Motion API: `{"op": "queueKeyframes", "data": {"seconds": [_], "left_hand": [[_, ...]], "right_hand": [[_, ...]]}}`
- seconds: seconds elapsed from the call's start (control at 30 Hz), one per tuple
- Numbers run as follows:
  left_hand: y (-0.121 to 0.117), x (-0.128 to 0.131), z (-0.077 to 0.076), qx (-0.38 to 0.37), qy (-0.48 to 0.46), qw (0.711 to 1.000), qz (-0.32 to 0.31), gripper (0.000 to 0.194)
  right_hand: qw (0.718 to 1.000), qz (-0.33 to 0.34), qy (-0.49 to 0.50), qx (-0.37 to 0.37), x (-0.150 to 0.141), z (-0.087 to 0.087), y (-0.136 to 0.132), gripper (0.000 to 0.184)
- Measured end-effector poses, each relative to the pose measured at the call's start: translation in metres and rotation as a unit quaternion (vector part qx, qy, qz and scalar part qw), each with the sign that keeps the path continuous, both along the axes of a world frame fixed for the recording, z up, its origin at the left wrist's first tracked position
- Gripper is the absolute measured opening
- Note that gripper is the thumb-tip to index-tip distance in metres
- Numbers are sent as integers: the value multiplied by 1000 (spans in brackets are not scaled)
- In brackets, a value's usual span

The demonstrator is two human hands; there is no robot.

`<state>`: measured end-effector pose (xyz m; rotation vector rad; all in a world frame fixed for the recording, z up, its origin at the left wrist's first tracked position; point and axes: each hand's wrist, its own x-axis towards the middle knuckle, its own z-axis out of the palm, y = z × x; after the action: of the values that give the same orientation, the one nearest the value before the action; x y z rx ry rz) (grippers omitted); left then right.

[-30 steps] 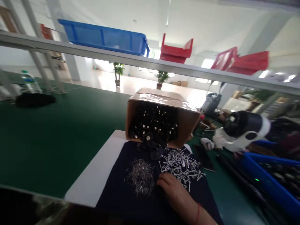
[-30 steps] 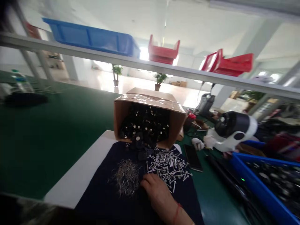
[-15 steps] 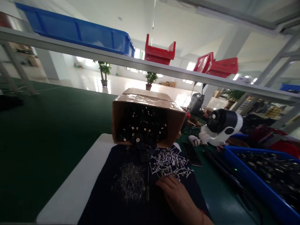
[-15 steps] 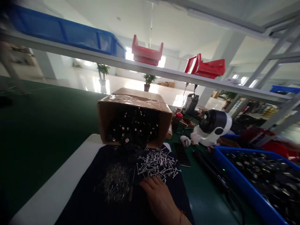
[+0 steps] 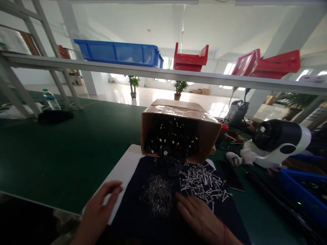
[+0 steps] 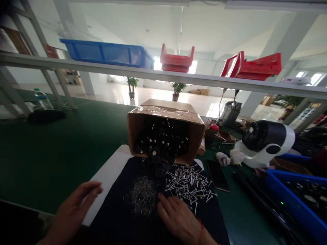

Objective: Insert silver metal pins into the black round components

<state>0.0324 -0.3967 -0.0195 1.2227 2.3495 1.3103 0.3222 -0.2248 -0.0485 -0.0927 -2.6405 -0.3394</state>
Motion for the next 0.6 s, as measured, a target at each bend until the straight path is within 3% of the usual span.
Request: {"op": "queueKeyframes", "data": {"seconds": [0.03,0.1,0.13,0.23,0.33,0.47,0.6], "left_hand": [[20,9,6,-22,23,995,-89,38],[66,33,14,-52,124,947,-291,33],[90,45,15,-56,136,932,-332,30],[148,72,11,-71,143,919,-360,37],[179,76,9,-84,116,924,-355,25],[178,65,25,-93,34,937,-336,30],[130,76,41,-118,-106,918,-364,42]], "right_hand": [[998,-16,51,-37,1,3,-3,26],[973,-60,177,-134,4,6,-10,23],[949,-86,238,-186,6,6,-15,20],[871,-144,336,-329,22,1,-27,18],[820,-203,366,-391,48,-2,-32,13],[813,-225,369,-390,67,8,-30,15],[866,-194,294,-356,45,19,-33,19]]}}
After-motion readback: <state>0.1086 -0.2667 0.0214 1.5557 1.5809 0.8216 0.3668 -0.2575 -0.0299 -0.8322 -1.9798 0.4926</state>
